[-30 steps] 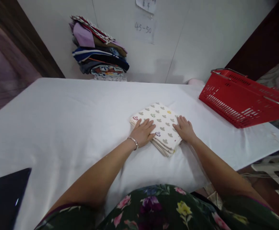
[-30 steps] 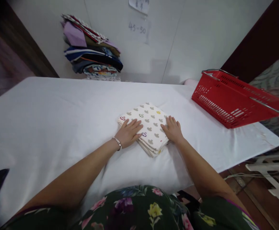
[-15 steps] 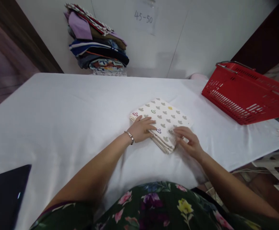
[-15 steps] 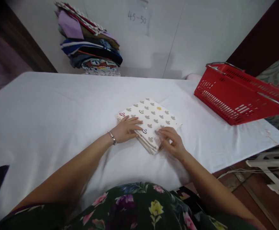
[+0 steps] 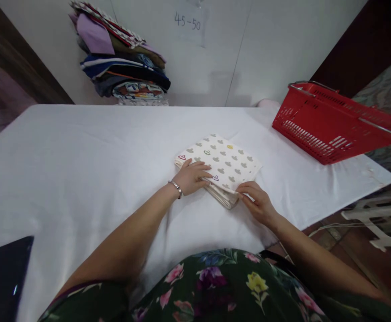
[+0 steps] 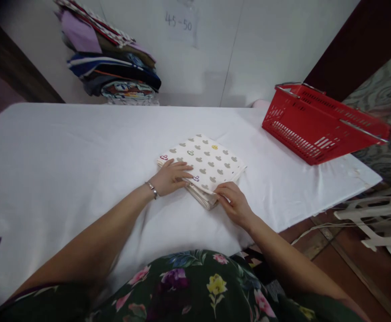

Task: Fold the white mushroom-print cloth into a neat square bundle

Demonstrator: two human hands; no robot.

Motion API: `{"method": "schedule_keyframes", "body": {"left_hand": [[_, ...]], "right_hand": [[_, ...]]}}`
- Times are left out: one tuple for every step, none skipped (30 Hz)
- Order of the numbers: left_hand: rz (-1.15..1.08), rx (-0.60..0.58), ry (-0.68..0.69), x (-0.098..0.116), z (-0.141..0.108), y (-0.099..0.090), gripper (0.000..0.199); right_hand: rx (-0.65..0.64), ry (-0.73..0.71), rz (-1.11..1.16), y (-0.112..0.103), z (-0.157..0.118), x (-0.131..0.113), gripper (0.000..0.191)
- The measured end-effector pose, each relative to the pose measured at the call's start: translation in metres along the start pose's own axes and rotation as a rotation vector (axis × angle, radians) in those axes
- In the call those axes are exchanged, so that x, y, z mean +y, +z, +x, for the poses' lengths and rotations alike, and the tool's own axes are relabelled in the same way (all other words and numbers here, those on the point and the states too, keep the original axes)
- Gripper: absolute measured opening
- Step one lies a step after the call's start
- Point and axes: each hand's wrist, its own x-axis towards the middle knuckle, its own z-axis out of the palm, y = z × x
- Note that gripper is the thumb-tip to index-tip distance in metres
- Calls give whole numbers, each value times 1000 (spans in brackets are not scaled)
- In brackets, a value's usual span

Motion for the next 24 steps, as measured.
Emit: {"method": "schedule_keyframes", "body": {"left_hand": [[5, -10, -2, 0, 0, -1, 25], [10, -22, -4, 0, 0, -1, 27], [14, -31, -6, 0, 0, -1, 29], [18, -39, -8, 0, 0, -1, 31], [20, -45, -8, 0, 0, -1, 32], [20, -47, -10, -1, 0, -1, 32], [19, -48, -11, -2, 0, 0, 32], [17, -48, -14, -2, 1, 0, 31], [14, -49, -17, -3, 1, 0, 31], [11, -50, -20, -3, 1, 1, 30], [10, -50, -23, -3, 1, 1, 29], [11, -51, -24, -3, 1, 1, 28], [13, -51, -23, -3, 1, 1, 27], [16, -48, -20, -2, 1, 1, 27], [20, -42, -16, -2, 1, 1, 26], [24, -36, -10, -2, 1, 1, 25], [27, -31, -5, -2, 1, 1, 25], [28, -28, -2, -2, 1, 1, 25], [27, -26, -2, -2, 1, 1, 24], [25, -24, -4, -2, 1, 1, 24], [22, -21, -7, -2, 0, 1, 24], [20, -14, -7, -2, 0, 1, 23], [18, -6, -4, -2, 0, 1, 23], [18, 3, 1, -1, 0, 1, 23]], "right_hand": [[-30, -27, -39, 0, -1, -1, 16], [-71, -60, -86, 1, -2, -2, 16], [-115, -86, -133, 1, -3, -3, 17], [-154, -106, -175, 2, -4, -4, 18], [-183, -118, -212, 2, -5, -5, 18], [-202, -129, -242, 2, -6, -6, 19], [-214, -137, -266, 1, -7, -7, 19], [-223, -146, -286, 1, -7, -7, 20], [-232, -155, -303, 0, -6, -7, 20], [-240, -165, -315, 0, -6, -7, 20], [-244, -177, -323, 0, -5, -6, 20], [-245, -189, -328, -1, -5, -5, 19], [-248, -199, -330, -1, -4, -4, 19], [-250, -207, -331, -1, -4, -3, 20], [-253, -214, -330, -1, -3, -2, 20], [-256, -217, -329, -1, -3, -2, 21], [-259, -218, -324, 0, -3, -1, 21], [-259, -216, -312, 0, -3, -1, 21], [-251, -210, -289, 1, -3, -1, 21], [-230, -195, -250, 1, -3, -1, 19], [-192, -160, -192, 2, -3, -2, 17], [-137, -107, -117, 2, -2, -2, 15], [-79, -44, -33, 2, -1, -3, 12], [-24, 22, 50, 2, 0, -4, 10]]}}
